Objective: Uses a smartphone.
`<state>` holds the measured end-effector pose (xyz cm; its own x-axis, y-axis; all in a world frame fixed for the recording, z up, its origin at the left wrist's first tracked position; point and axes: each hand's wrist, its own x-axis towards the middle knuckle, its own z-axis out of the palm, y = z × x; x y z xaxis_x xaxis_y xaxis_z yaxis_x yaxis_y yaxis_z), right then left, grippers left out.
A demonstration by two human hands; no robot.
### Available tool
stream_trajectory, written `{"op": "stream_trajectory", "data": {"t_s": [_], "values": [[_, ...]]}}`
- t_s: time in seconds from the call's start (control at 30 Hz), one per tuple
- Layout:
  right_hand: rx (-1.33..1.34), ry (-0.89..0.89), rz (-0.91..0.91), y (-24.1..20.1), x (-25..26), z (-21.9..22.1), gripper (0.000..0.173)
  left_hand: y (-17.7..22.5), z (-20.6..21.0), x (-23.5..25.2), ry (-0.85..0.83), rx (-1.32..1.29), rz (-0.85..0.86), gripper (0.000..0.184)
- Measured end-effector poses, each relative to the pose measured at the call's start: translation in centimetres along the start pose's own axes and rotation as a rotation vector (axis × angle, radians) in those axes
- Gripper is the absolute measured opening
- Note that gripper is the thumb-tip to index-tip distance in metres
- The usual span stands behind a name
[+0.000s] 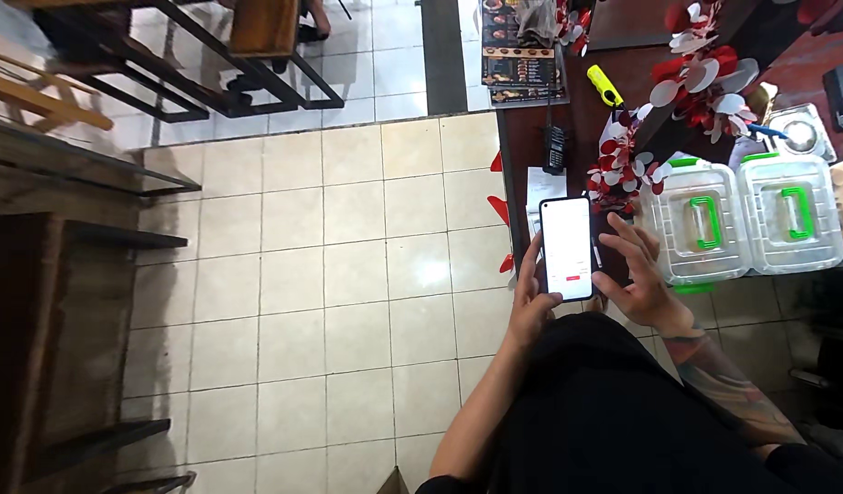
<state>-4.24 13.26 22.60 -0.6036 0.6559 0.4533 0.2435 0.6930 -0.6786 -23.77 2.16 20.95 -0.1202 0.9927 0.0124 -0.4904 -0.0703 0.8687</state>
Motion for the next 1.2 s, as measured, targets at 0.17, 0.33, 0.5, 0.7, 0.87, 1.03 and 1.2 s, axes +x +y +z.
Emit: {"op": "stream_trajectory", "data": {"t_s": [0.17, 0.33, 0.5, 0.7, 0.87, 1.03, 1.2], "values": [[-0.024, -0.007, 0.013, -0.1, 0.2, 0.0, 0.048, 0.0, -0.1, 0.0, 0.003, -0.001, 0.003, 0.095], [-0.104, -0.071, 0.004, -0.3, 0.6, 0.0, 0.047, 0.0, -0.2, 0.1, -0.007, -0.009, -0.008, 0.095], [-0.195, -0.161, 0.026, -0.8, 1.1, 0.1, 0.047, -0.2, -0.3, 0.0, -0.012, -0.005, -0.005, 0.094], [0.113, -0.098, -0.002, -0.7, 0.6, 0.2, 0.031, -0.3, -0.6, 0.0, 0.022, -0.016, -0.012, 0.095], [0.107, -0.029, 0.050, -0.5, 0.3, -0.1, 0.032, -0.2, -0.8, 0.1, 0.022, 0.001, -0.013, 0.098], [0.121, 0.012, 0.137, 0.0, -0.8, -0.1, 0.034, -0.3, -0.6, 0.1, 0.010, -0.025, -0.019, 0.097], [0.284, -0.016, 0.252, 0.4, -1.6, -0.6, 0.044, -0.5, 0.0, 0.0, 0.008, 0.001, -0.032, 0.098]]}}
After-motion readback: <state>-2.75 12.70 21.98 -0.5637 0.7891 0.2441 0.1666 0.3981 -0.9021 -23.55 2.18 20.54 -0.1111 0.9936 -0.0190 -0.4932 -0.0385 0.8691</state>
